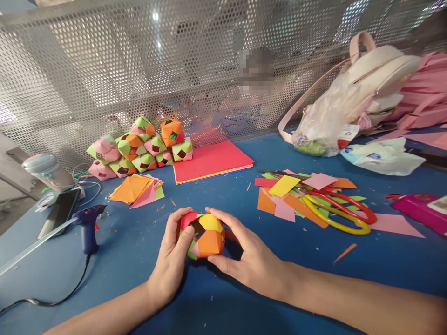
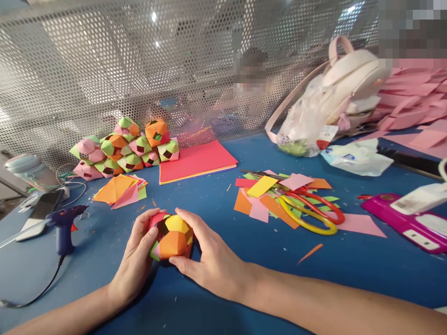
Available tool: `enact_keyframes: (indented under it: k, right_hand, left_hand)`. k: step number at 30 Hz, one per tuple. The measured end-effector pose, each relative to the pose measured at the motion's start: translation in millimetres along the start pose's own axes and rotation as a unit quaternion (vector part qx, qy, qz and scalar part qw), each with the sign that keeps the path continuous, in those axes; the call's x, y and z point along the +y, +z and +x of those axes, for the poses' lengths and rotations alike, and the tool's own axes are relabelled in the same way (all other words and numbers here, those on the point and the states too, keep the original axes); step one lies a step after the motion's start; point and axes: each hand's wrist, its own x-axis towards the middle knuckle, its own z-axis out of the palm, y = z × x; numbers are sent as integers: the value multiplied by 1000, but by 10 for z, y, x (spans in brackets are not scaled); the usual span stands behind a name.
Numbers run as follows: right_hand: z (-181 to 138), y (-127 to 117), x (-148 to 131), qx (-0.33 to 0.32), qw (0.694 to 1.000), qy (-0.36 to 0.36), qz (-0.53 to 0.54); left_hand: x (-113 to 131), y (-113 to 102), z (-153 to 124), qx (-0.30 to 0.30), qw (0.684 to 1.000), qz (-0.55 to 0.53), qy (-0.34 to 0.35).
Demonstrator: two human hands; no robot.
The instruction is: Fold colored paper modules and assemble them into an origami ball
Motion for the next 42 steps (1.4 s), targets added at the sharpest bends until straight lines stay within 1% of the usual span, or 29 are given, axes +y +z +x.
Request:
enact_keyframes:
  k: [9, 17, 34, 42]
  right_hand:
    - [-13, 25, 22, 6, 1000, 1, 23]
    - [-37, 46, 53, 1, 999, -7, 33]
    - [-68, 65, 84, -4, 999, -12, 39]
    - [-73, 69, 100, -3, 999, -8, 39]
  left_hand:
    - [27, -7, -13, -7, 999, 38, 2]
    - [9, 15, -27, 5, 999, 37, 1]
    - [9, 1, -51, -1, 999, 42, -27]
    - [42, -4, -58, 2, 998, 64, -11]
